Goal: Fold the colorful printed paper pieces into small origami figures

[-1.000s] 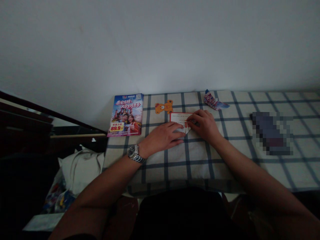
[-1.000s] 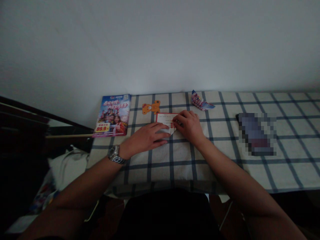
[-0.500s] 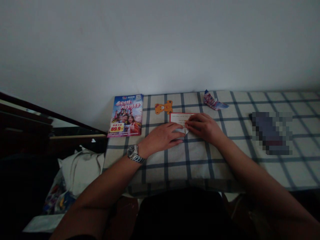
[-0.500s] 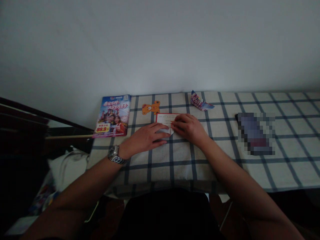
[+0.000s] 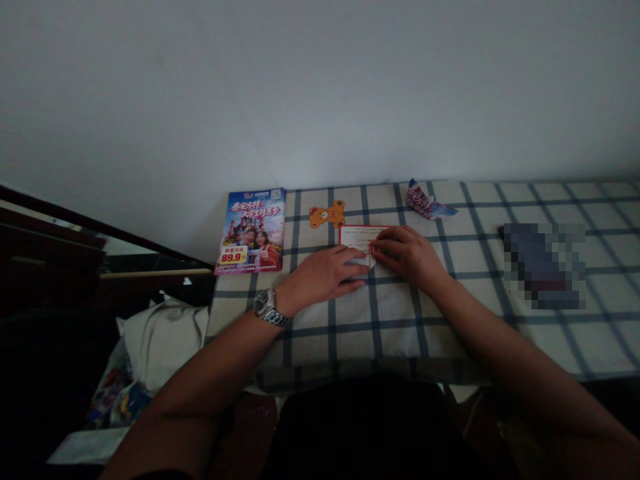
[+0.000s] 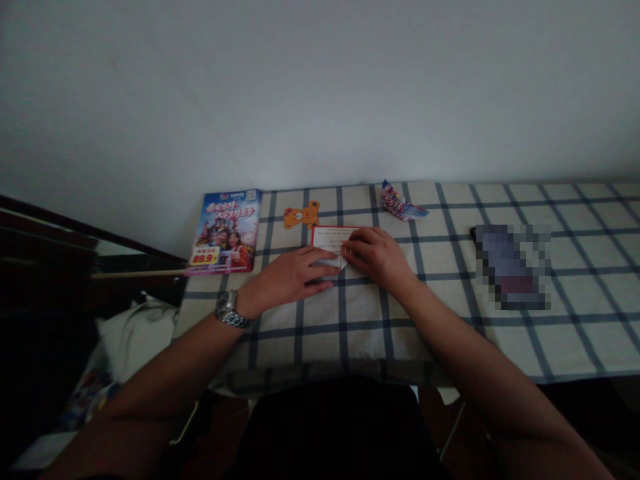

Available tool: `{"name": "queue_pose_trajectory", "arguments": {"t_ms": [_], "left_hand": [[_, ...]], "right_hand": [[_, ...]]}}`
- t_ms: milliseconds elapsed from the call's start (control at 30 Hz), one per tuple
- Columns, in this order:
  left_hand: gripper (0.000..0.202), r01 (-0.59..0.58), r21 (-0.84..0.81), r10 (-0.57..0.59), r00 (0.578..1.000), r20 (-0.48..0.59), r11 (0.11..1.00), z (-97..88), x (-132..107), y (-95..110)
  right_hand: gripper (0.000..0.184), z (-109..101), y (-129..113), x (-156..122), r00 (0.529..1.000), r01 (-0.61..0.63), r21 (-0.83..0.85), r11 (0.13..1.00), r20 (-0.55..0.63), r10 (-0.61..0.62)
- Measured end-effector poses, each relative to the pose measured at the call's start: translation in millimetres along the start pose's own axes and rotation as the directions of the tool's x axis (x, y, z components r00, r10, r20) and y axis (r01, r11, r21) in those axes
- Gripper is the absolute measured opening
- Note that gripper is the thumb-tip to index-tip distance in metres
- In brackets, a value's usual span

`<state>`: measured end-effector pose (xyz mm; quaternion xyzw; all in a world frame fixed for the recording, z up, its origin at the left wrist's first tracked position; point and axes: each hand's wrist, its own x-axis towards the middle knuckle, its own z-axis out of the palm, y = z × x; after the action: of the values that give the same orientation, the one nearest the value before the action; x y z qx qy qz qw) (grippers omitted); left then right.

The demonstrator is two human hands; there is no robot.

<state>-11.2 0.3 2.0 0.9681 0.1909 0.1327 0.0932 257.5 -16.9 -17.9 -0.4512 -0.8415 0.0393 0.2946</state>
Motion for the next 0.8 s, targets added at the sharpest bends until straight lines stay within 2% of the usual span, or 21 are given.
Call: {"name": "queue_pose_trajectory", "arguments": {"t_ms": [800], "left_hand": [[0.039,-0.031,0.013,0.031,1.0,0.007,0.999,2.0,0.5,-2.1]], "right_hand": [[0.021,3.9,-5.5,-2.7,0.999,-0.039,-0.034,0.999,-0.035,0.037]]}}
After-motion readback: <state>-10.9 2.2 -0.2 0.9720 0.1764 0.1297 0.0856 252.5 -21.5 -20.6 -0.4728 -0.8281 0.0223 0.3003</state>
